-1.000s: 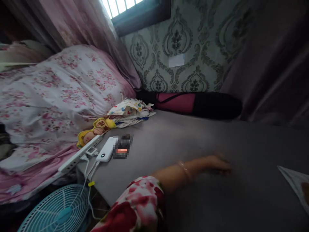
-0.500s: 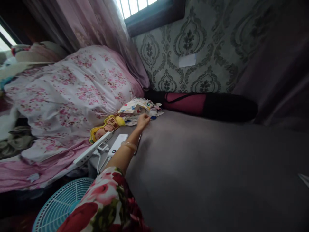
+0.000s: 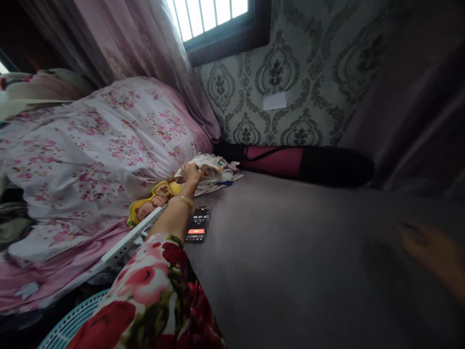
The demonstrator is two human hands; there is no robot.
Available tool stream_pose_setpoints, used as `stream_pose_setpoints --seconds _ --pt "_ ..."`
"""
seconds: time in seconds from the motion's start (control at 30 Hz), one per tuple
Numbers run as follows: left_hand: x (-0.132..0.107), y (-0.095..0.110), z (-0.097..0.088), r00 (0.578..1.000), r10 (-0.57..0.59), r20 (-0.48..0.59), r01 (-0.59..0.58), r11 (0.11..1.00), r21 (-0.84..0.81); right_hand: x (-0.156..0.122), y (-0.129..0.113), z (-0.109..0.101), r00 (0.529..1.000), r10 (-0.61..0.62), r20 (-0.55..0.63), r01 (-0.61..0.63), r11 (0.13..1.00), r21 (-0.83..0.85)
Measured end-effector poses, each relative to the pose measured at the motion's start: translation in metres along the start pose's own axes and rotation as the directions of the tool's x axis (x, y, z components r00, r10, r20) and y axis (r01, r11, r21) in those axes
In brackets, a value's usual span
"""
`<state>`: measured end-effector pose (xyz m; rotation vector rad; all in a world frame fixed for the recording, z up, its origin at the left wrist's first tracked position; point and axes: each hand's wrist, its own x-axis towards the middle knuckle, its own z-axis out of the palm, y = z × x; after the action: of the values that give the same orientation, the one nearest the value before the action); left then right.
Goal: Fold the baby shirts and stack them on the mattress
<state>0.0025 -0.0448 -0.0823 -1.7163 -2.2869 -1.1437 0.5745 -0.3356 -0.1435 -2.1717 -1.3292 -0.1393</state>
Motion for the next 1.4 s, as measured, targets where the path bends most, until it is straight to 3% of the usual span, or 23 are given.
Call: stream_pose_setpoints --seconds 0.17,0.33,0.4,0.5,0.63,0.83,0.97,1.13,1.3,1.4 --pt "0.018 0.013 0.0 0.999 -0.04 0.006 0.04 0.984 -0.176 0.01 -0.035 0.027 0.986 0.13 0.106 -0.156 0.946 0.284" --pt "0.025 0.048 0.001 0.999 0.04 -0.013 -0.043 0.927 -0.372 -0.001 -0.071 0.03 0.994 0.076 0.084 -0.106 0.883 0.457" --pt "0.018 0.067 -0.004 0.996 0.09 0.011 -0.073 0.864 -0.498 -0.004 -0.081 0.033 0.995 0.048 0.093 -0.089 0.85 0.519" --pt "-0.005 0.1 -0.017 0.964 0.214 0.156 -0.026 0.661 -0.75 -0.007 -0.094 0.035 0.993 0.015 0.118 -0.081 0.814 0.576" --pt "-0.054 0.145 -0.037 0.849 0.409 0.334 0.1 0.496 -0.863 -0.016 -0.116 0.027 0.991 -0.035 0.126 -0.053 0.774 0.631" --pt "-0.136 0.198 -0.042 0.646 0.602 0.469 0.269 0.395 -0.878 -0.045 -0.164 0.009 0.981 -0.167 0.1 0.033 0.649 0.76" --pt "-0.185 0.219 -0.036 0.506 0.657 0.559 0.42 0.378 -0.825 -0.064 -0.186 0.014 0.98 -0.195 0.04 0.093 0.625 0.775" --pt "-0.217 0.22 -0.024 0.335 0.66 0.672 0.558 0.436 -0.706 -0.058 -0.171 0.025 0.961 -0.258 0.102 0.095 0.652 0.752" --pt "-0.22 0.2 -0.01 0.209 0.682 0.701 0.59 0.484 -0.647 -0.042 -0.143 0.006 0.979 -0.105 0.174 -0.038 0.746 0.665" --pt "-0.221 0.188 -0.01 0.04 0.762 0.646 0.558 0.519 -0.647 -0.04 -0.138 -0.017 0.97 0.003 0.242 -0.164 0.743 0.649"
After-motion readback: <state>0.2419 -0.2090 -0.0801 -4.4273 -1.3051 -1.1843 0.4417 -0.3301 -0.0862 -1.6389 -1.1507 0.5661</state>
